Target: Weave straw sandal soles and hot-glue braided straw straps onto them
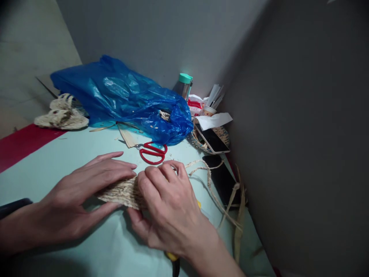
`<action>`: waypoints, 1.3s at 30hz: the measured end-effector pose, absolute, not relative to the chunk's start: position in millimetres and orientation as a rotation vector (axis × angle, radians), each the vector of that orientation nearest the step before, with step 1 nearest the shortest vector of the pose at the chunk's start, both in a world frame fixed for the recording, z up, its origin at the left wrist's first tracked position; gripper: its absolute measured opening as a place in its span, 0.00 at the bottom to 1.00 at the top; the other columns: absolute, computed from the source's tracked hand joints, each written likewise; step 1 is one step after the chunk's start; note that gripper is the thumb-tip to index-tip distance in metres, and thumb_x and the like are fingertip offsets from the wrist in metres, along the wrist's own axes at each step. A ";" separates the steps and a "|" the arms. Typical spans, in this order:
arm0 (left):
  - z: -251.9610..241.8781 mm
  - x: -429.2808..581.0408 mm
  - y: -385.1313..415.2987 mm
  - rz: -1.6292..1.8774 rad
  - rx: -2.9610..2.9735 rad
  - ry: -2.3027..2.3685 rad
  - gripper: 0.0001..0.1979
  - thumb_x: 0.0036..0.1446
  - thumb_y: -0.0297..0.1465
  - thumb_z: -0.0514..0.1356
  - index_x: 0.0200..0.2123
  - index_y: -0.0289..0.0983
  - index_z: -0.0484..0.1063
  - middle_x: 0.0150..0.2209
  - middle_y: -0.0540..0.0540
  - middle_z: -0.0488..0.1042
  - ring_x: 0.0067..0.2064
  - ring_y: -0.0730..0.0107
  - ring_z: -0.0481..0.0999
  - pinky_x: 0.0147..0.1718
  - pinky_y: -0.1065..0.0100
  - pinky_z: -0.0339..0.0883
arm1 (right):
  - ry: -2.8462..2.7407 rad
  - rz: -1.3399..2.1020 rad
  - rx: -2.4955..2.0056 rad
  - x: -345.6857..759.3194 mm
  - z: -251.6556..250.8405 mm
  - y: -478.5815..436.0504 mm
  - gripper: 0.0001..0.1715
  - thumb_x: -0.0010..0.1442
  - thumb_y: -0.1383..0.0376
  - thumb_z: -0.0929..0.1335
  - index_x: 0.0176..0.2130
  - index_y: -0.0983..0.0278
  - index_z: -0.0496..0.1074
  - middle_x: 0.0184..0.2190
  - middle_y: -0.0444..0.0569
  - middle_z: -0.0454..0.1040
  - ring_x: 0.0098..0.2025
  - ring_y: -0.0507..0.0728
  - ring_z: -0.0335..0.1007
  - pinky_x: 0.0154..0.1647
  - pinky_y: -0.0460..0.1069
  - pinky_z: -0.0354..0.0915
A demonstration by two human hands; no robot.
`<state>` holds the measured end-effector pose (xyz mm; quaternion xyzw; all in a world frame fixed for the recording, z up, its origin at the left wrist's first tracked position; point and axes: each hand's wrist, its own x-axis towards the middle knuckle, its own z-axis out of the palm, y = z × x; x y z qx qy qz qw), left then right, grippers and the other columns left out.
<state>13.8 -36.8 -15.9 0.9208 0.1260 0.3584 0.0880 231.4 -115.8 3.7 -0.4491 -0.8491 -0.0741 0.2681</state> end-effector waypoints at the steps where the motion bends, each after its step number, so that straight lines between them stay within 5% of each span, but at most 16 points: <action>1: -15.7 14.0 -36.7 1.071 2.738 0.357 0.23 0.57 0.19 0.61 0.57 0.30 0.67 0.51 0.36 0.79 0.55 0.61 0.77 0.68 0.53 0.61 | -2.290 -0.204 -1.206 231.1 3.3 -115.9 0.18 0.63 0.60 0.69 0.46 0.73 0.71 0.43 0.60 0.76 0.43 0.64 0.67 0.49 0.63 0.62; 19: -14.1 18.1 -39.1 1.251 2.680 0.325 0.23 0.54 0.17 0.61 0.54 0.33 0.70 0.49 0.36 0.82 0.52 0.56 0.82 0.61 0.52 0.70 | -2.262 -0.212 -1.155 230.5 2.7 -115.6 0.16 0.63 0.61 0.69 0.46 0.70 0.70 0.42 0.59 0.76 0.44 0.64 0.69 0.50 0.62 0.64; 23: -15.1 18.1 -39.7 1.103 2.606 0.420 0.27 0.57 0.20 0.60 0.60 0.36 0.66 0.55 0.37 0.78 0.57 0.55 0.77 0.61 0.55 0.69 | -2.260 -0.260 -1.204 231.9 3.1 -114.4 0.17 0.63 0.61 0.69 0.47 0.70 0.69 0.44 0.61 0.76 0.46 0.65 0.69 0.50 0.63 0.65; 27: -11.6 15.7 -34.0 0.897 2.429 0.509 0.41 0.58 0.28 0.67 0.71 0.44 0.54 0.65 0.38 0.70 0.64 0.51 0.71 0.61 0.56 0.68 | -2.297 -0.359 -1.249 232.7 3.9 -115.1 0.21 0.64 0.61 0.69 0.52 0.72 0.69 0.46 0.63 0.76 0.48 0.67 0.68 0.52 0.66 0.64; 32: -4.8 16.2 -24.2 0.740 1.946 0.602 0.35 0.57 0.30 0.67 0.67 0.46 0.65 0.43 0.46 0.81 0.45 0.59 0.81 0.46 0.64 0.75 | -2.337 -0.386 -1.204 231.8 2.5 -114.0 0.31 0.66 0.63 0.70 0.62 0.77 0.64 0.49 0.62 0.77 0.50 0.64 0.69 0.60 0.65 0.60; 36: -2.1 19.8 -20.3 0.679 1.517 0.649 0.31 0.47 0.28 0.71 0.57 0.41 0.76 0.35 0.47 0.81 0.36 0.62 0.79 0.34 0.68 0.72 | -2.312 -0.198 -1.103 233.5 8.5 -114.5 0.46 0.66 0.49 0.71 0.68 0.72 0.56 0.58 0.63 0.73 0.59 0.67 0.67 0.66 0.68 0.56; 39: -3.4 19.2 -16.6 0.724 1.358 0.745 0.28 0.46 0.30 0.73 0.53 0.37 0.78 0.35 0.45 0.81 0.34 0.62 0.79 0.30 0.68 0.70 | -1.982 -0.058 -1.013 238.2 24.2 -129.6 0.22 0.70 0.59 0.68 0.60 0.62 0.67 0.55 0.57 0.75 0.58 0.66 0.69 0.63 0.66 0.63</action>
